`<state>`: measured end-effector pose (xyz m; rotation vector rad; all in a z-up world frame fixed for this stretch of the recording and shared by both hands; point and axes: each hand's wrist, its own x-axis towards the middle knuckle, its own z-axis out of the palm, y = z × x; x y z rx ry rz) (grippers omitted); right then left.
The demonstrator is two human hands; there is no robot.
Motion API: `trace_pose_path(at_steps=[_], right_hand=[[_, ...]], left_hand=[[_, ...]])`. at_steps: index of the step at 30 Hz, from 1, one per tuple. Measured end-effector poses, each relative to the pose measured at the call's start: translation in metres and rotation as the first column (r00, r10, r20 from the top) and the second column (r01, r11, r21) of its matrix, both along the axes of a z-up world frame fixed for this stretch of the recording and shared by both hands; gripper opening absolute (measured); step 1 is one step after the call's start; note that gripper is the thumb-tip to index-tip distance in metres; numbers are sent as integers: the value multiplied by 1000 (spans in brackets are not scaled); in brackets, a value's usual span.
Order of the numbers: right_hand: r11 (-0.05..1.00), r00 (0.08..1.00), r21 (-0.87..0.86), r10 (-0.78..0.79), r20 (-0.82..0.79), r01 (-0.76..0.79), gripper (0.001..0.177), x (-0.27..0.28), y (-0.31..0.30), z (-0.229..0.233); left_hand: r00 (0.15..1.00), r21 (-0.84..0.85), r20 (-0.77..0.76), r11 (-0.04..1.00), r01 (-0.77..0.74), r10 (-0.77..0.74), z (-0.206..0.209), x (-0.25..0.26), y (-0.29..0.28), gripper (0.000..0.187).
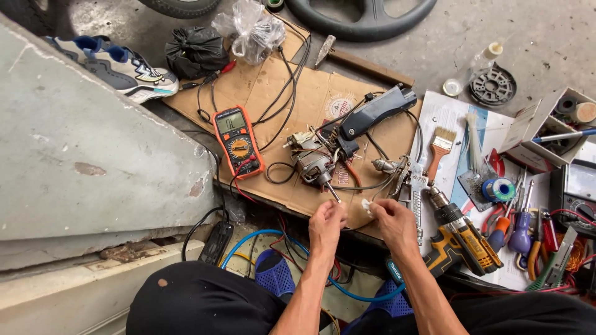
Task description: The person sits on the floor and works on a small electrical component, likely a motor or switch. They use a multimeter to test connections, a cordless drill to remove screws, and pliers to strip wires. The person also handles a small black electronic module and connects it to the main component.
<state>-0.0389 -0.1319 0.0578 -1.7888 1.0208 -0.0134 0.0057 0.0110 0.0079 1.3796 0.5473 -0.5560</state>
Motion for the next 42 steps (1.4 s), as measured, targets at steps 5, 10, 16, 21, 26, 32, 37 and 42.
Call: trace_pose_path(at_steps=[5,10,16,21,26,32,37,42], right_hand=[[993,996,-69,89,-32,-91,25,-22,-10,-43],[991,994,-81,104,-22,-105,26,-28,-10,-45],[988,992,-100,124,32,-121,23,-29,-6,-41],[984,989,-121,139,47,-132,23,-30,-4,-40],[983,987,-121,148,58,-140,24,-34,-8,-48],[981,986,-128,153,68,-143,24,-32,-7,-46],[983,986,-118,149,75,-139,24,-32,-7,-43],[986,987,-108,136,79,-128,22,-32,-8,-48]], left_hand=[[996,-245,-26,966,-86,82,-10,7,-2,44],[994,-349,-42,931,-106,97,-27,11,-7,42],[981,-241,-37,951,-192,189,-54,14,-16,35],[976,-162,-49,962,-218,212,-29,19,-17,29],[973,-258,-74,938,-232,220,-42,13,-16,36],[968,-398,-114,882,-252,225,-43,7,-15,47],[951,-406,-194,863,-301,241,-37,12,-12,45],[940,-427,-249,844,-324,235,-41,16,-9,43]])
